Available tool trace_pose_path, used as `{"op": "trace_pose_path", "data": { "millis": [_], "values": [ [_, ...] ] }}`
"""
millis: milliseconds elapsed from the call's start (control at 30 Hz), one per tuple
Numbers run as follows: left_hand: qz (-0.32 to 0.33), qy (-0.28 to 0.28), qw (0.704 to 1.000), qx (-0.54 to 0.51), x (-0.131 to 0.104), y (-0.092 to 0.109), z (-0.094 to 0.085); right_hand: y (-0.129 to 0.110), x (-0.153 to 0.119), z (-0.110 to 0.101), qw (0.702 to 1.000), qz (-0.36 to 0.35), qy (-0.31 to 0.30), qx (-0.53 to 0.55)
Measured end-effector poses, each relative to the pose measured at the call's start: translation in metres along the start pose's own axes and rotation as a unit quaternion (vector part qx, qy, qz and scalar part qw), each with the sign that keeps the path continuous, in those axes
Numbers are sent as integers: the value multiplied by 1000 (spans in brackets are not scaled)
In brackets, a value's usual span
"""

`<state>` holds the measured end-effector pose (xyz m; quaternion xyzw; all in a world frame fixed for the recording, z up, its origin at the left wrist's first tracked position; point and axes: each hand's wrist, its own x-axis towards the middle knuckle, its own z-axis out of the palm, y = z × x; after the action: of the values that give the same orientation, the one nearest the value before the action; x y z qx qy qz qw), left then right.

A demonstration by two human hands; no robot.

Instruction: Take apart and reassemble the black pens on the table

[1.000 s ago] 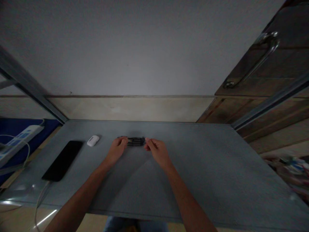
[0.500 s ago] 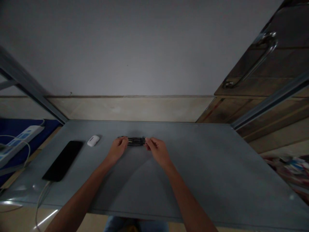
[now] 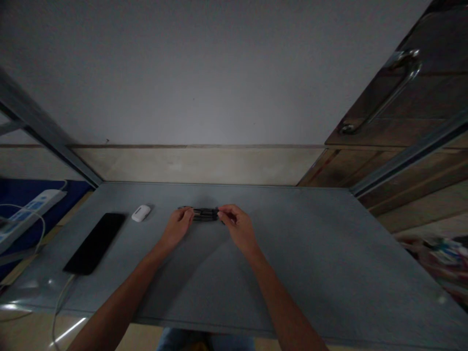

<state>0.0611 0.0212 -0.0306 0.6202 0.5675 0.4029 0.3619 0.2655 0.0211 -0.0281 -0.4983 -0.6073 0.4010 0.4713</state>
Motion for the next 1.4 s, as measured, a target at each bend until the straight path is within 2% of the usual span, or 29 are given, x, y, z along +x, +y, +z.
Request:
{"op": "trace_pose_path", "data": {
  "millis": [233,467,600,833,1067,1300,1400],
  "values": [
    [3,1,1000,9,0,1,-1,-1,0,0,999,7,14,36],
    [8,-22,999,41,-2,3,2,-7,-2,-1,998,-2,25,51],
    [12,-23,999,39,-2,4,3,-14,-2,-2,997,5,5,71],
    [4,-4,1000,-9,-6,4,3,-14,-5,2,996,60,-28,67],
    [22,-9,999,21,-7,9,1,-14,-6,-1,998,37,-10,-50],
    [2,2,1000,-4,-4,6,0,-10,-3,-1,1000,9,-20,-15],
    [-12,11,1000,-4,-3,4,0,-8,-2,0,1000,17,-17,3]
  ]
}}
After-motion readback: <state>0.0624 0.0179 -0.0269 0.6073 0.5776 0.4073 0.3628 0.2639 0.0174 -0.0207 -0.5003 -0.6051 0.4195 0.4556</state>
